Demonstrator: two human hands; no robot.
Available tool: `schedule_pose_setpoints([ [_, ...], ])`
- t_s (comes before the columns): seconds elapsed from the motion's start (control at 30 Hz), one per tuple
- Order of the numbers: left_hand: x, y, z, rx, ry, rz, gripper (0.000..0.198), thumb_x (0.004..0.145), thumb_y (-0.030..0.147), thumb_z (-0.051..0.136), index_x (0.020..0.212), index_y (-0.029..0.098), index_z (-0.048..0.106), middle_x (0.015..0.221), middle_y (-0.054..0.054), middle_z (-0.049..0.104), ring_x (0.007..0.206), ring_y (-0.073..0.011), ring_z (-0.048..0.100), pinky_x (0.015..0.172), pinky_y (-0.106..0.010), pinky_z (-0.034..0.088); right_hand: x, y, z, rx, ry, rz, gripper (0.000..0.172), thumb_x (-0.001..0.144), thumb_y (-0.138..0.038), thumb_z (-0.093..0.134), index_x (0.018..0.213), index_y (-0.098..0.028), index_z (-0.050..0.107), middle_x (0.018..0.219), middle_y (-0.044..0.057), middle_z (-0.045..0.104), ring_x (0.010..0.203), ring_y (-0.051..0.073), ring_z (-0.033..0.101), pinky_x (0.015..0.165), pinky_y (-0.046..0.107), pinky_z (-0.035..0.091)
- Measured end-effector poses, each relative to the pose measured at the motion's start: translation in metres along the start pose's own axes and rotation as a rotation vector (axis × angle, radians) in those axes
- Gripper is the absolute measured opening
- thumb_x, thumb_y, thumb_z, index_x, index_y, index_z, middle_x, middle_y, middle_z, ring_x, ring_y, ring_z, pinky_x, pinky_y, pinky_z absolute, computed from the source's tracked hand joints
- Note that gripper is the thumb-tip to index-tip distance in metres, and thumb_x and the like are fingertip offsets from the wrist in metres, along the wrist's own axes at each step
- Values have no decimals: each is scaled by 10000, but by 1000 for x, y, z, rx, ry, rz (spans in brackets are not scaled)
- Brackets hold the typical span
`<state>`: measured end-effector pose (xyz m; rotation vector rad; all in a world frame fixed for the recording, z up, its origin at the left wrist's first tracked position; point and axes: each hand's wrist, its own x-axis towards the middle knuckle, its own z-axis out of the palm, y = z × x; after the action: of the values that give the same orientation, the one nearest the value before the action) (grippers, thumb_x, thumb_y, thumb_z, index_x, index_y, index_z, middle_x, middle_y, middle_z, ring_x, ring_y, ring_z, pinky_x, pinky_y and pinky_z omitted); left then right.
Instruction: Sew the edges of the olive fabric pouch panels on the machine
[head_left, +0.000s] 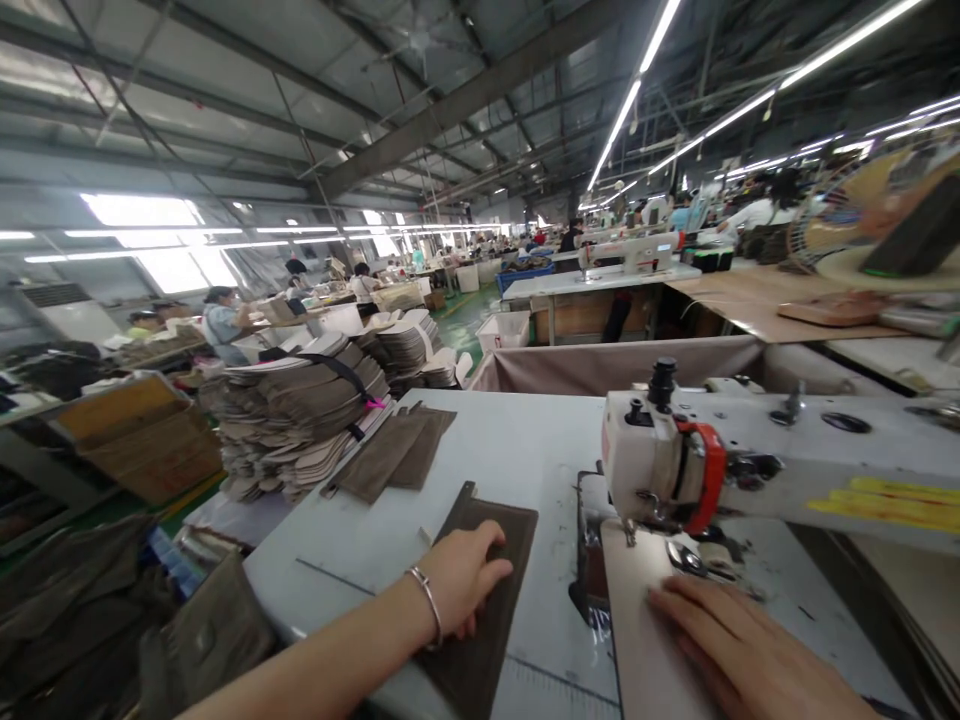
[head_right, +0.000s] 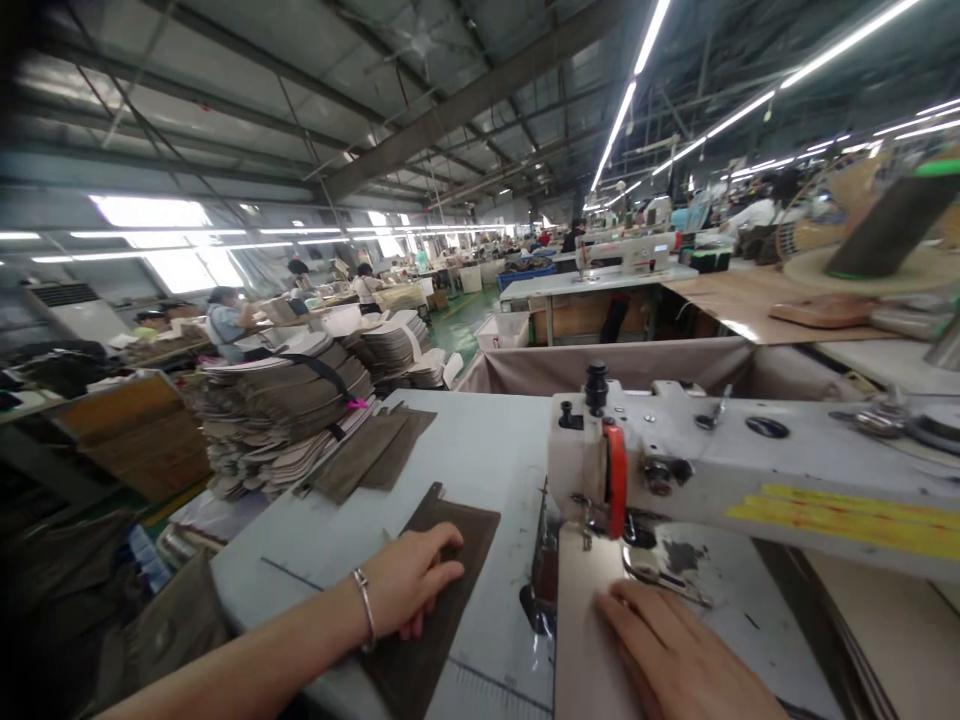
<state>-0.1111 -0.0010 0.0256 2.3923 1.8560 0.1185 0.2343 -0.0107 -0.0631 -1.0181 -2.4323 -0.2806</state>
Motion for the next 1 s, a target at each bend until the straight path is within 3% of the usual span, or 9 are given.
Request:
schedule_pose_setpoints([
  [0.07,11,11,12,-39,29,73,319,922,228,507,1236,176,523,923,-56,679,879,-214,665,819,-350,512,11,3,-2,-78,-72,7,503,860,-221,539,1352,-319,502,1324,32,552,1116,242,586,891,407,537],
  [0.17,39,8,16,-56,96,129,394,863,200,598,1242,150,503,1243,-138,550,1197,-266,495,1036,-457,360,20,0,-2,-77,-124,39,484,884,-230,528,1363,-292,492,1346,54,532,1140,250,556,937,459,490],
  [0.33,63,-15,16,-151,88,157,222,804,336,681,841,162,548,914,-48,593,897,-220,550,833,-366,450,22,-9,-5,-36,-76,57,432,900,-193,503,1328,-240,531,1307,89,559,1143,237,546,952,430,458],
  [0.43,58,-13,14,-247,46,172,183,874,338,585,824,170,533,798,-8,586,751,-173,549,704,-290,456,25,-11,-10,-1,-97,67,443,893,-153,489,1327,-233,527,1298,86,564,1125,227,551,936,421,458],
  [0.53,55,13,10,-364,18,244,199,961,289,413,943,182,580,895,-12,625,845,-152,580,786,-265,468,29,-13,-13,31,-123,85,444,886,-136,484,1321,-220,521,1299,83,561,1115,232,547,927,432,455],
  [0.63,61,54,13,-482,-29,300,233,919,203,427,1003,193,645,984,-30,646,961,-168,587,890,-285,452,31,-15,-15,64,-145,113,426,892,-134,481,1312,-196,509,1291,92,559,1098,237,545,923,440,451],
  [0.73,74,86,24,-521,-84,218,170,819,196,550,934,180,675,858,-28,671,810,-179,621,733,-273,483,30,-16,-14,65,-134,141,466,897,-136,474,1361,-158,444,1279,117,557,1083,246,544,912,441,457],
  [0.83,86,98,36,-510,-96,177,99,776,205,581,821,180,665,732,-11,660,673,-169,608,598,-248,450,30,-17,-14,38,-143,132,525,889,-125,461,1407,-154,389,1341,122,505,1099,260,529,917,447,459],
  [1.0,93,100,40,-474,-110,181,137,787,216,554,793,196,690,708,-12,667,675,-175,613,594,-245,436,32,-17,-15,53,-156,167,580,862,-135,484,1430,-177,374,1319,116,509,1113,262,520,940,449,460],
])
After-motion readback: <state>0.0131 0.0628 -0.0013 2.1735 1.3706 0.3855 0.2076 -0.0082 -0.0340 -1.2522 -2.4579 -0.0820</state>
